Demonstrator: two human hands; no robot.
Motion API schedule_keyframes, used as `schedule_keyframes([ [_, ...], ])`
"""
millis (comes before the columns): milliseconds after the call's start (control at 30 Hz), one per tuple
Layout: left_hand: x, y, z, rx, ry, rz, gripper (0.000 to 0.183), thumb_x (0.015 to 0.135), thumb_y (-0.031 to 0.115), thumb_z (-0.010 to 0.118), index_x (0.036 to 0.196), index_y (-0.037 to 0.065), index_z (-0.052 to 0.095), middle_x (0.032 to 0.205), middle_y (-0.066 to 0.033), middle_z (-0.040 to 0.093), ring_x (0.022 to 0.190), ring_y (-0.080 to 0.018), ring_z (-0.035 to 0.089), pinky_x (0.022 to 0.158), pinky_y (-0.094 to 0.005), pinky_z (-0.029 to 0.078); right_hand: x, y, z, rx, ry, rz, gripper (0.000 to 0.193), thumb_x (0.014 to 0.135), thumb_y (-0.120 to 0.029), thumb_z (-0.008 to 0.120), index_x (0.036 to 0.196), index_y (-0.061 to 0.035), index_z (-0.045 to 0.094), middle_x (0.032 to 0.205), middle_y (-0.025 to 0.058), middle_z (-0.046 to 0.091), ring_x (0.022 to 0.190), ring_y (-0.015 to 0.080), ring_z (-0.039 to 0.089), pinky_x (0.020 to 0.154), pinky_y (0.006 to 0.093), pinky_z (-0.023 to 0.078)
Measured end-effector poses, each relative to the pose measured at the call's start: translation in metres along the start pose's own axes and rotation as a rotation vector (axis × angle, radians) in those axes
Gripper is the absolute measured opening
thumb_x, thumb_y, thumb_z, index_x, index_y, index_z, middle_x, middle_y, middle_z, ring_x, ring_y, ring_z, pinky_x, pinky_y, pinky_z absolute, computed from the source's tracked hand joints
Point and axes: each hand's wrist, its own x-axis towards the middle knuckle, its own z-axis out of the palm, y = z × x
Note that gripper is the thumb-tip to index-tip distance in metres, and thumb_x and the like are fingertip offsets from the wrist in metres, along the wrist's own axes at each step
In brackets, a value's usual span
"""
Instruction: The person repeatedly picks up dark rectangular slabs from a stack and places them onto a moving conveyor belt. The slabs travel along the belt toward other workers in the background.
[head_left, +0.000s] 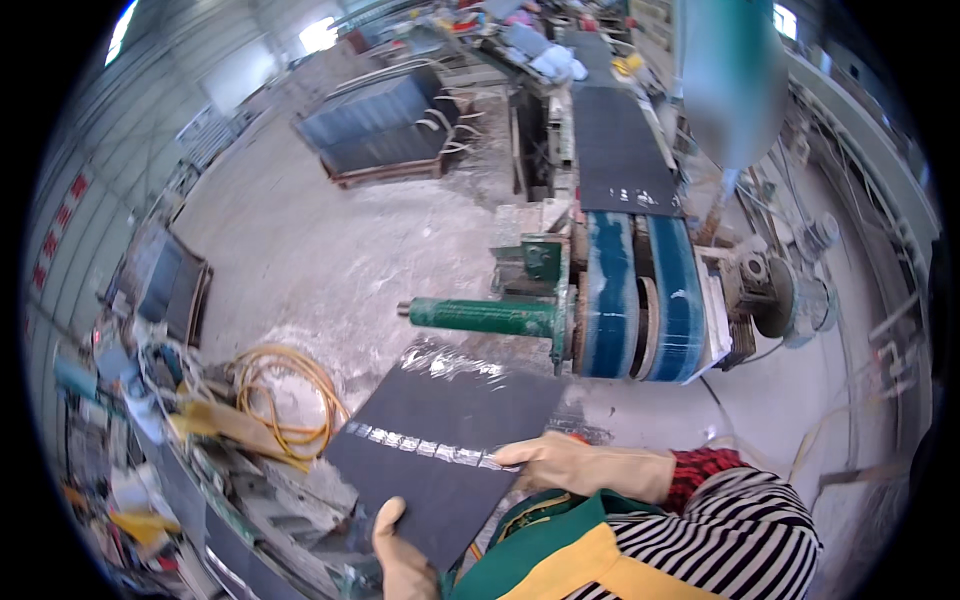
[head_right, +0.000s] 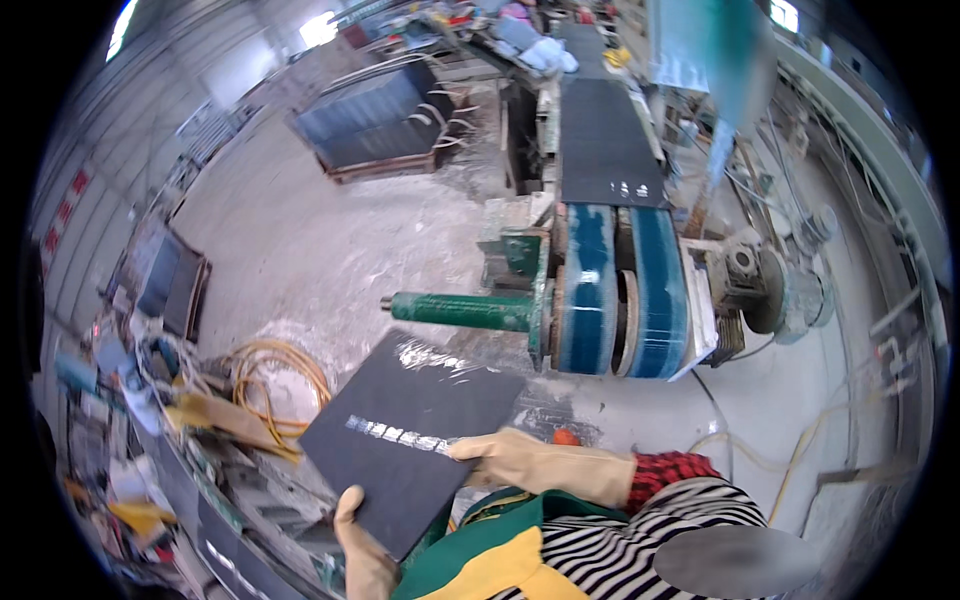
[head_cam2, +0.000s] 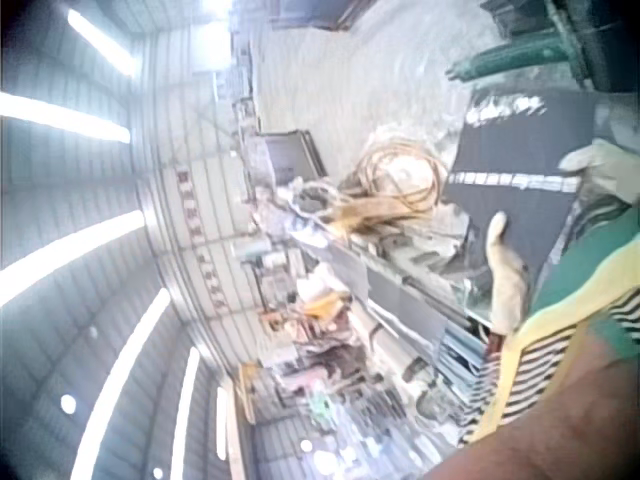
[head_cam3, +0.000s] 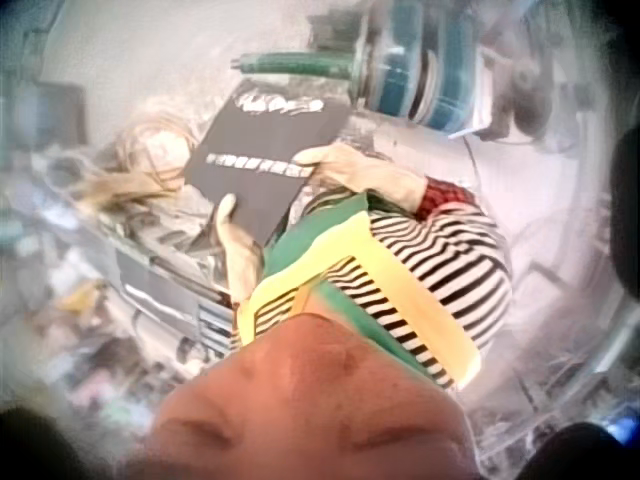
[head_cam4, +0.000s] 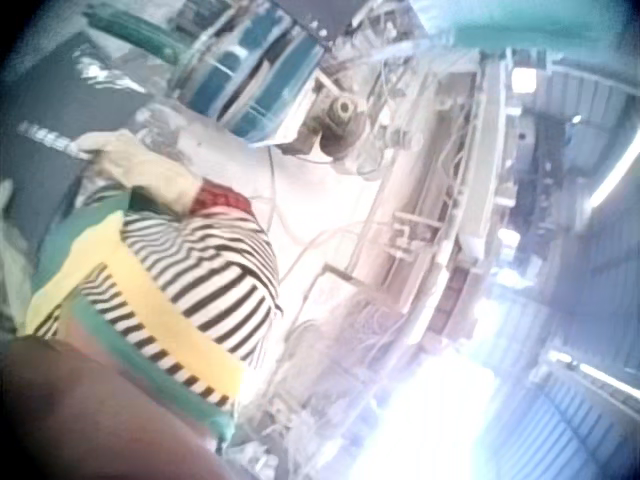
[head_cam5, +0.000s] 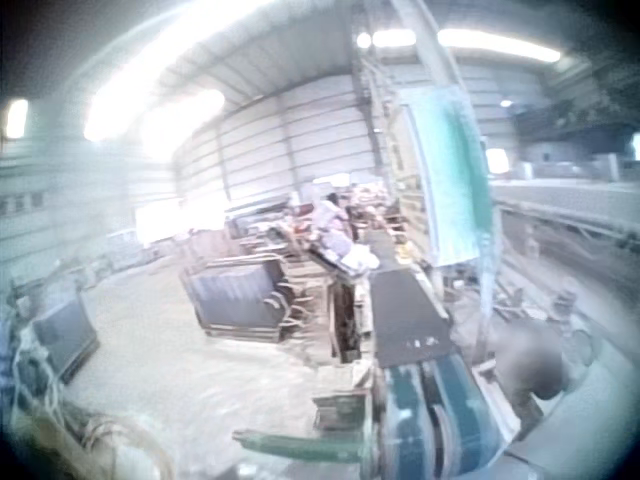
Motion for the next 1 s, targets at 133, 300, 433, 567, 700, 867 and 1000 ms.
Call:
schedule_keyframes([
  [133, 0.058, -0.05, 0.099, 0.142, -0.07, -0.118, 0.054, 0.085, 0.019, 0.067, 0.136, 0.008, 0.053, 0.122, -0.015, 0.063, 0.108, -0.0348, 0.065, 0.095, -0.0516, 0.054, -0.044, 0.06, -0.031, 1.058, 0.464, 0.308, 0.035, 0.097, -0.016, 0.061, 0.127, 0.0, 0.063, 0.111, 0.0141, 0.071, 0.09, 0.0235, 0.069, 0.077, 0.0327, 0.056],
  [300, 0.129, -0.118, 0.191, 0.509, -0.288, -0.188, 0.054, 0.089, 0.028, 0.068, 0.138, 0.013, 0.049, 0.12, -0.0123, 0.061, 0.102, -0.0319, 0.065, 0.086, -0.0541, 0.058, -0.092, 0.055, -0.095, 1.262, 0.818, 0.276, 0.03, 0.098, -0.02, 0.061, 0.114, 0.0032, 0.068, 0.106, 0.0161, 0.071, 0.086, 0.0236, 0.069, 0.075, 0.0341, 0.055],
  [433, 0.172, -0.158, 0.242, 0.61, -0.397, -0.215, 0.059, 0.093, 0.026, 0.067, 0.145, 0.01, 0.045, 0.129, -0.0121, 0.059, 0.113, -0.0278, 0.061, 0.093, -0.0473, 0.055, -0.108, 0.07, -0.134, 1.293, 1.079, 0.265, 0.029, 0.097, -0.014, 0.059, 0.118, 0.0065, 0.062, 0.111, 0.0193, 0.069, 0.091, 0.028, 0.07, 0.08, 0.0363, 0.056],
  [567, 0.195, -0.183, 0.278, 0.583, -0.459, -0.276, 0.058, 0.099, 0.023, 0.062, 0.15, 0.007, 0.04, 0.138, -0.0131, 0.054, 0.124, -0.0255, 0.055, 0.103, -0.0416, 0.05, -0.101, 0.103, -0.153, 1.484, 1.195, -0.061, 0.031, 0.096, -0.009, 0.061, 0.121, 0.0083, 0.055, 0.111, 0.0188, 0.068, 0.096, 0.0312, 0.07, 0.084, 0.0398, 0.056],
  [700, 0.231, -0.195, 0.291, 0.642, -0.467, -0.367, 0.056, 0.099, 0.021, 0.06, 0.149, 0.007, 0.04, 0.137, -0.0132, 0.055, 0.122, -0.0265, 0.057, 0.103, -0.0426, 0.05, -0.092, 0.145, -0.166, 1.539, 1.217, -0.001, 0.024, 0.095, -0.008, 0.063, 0.114, 0.0062, 0.059, 0.104, 0.0169, 0.068, 0.092, 0.0299, 0.07, 0.078, 0.0405, 0.057],
  [867, 0.232, -0.185, 0.303, 0.689, -0.465, -0.466, 0.043, 0.101, 0.027, 0.056, 0.139, 0.006, 0.049, 0.13, -0.0145, 0.061, 0.112, -0.0264, 0.065, 0.092, -0.0431, 0.058, -0.083, 0.179, -0.167, 1.598, 1.263, 0.116, 0.016, 0.095, -0.009, 0.064, 0.108, 0.0014, 0.063, 0.097, 0.0143, 0.068, 0.084, 0.0258, 0.069, 0.07, 0.0367, 0.057],
  [1000, 0.217, -0.178, 0.278, 0.907, -0.443, -0.595, 0.039, 0.104, 0.031, 0.051, 0.129, 0.001, 0.052, 0.107, -0.015, 0.069, 0.082, -0.0243, 0.074, 0.068, -0.0289, 0.065, -0.072, 0.18, -0.177, 1.489, 1.353, -0.013, 0.013, 0.094, -0.005, 0.064, 0.106, 0.0007, 0.062, 0.096, 0.0122, 0.066, 0.078, 0.023, 0.068, 0.065, 0.033, 0.054],
])
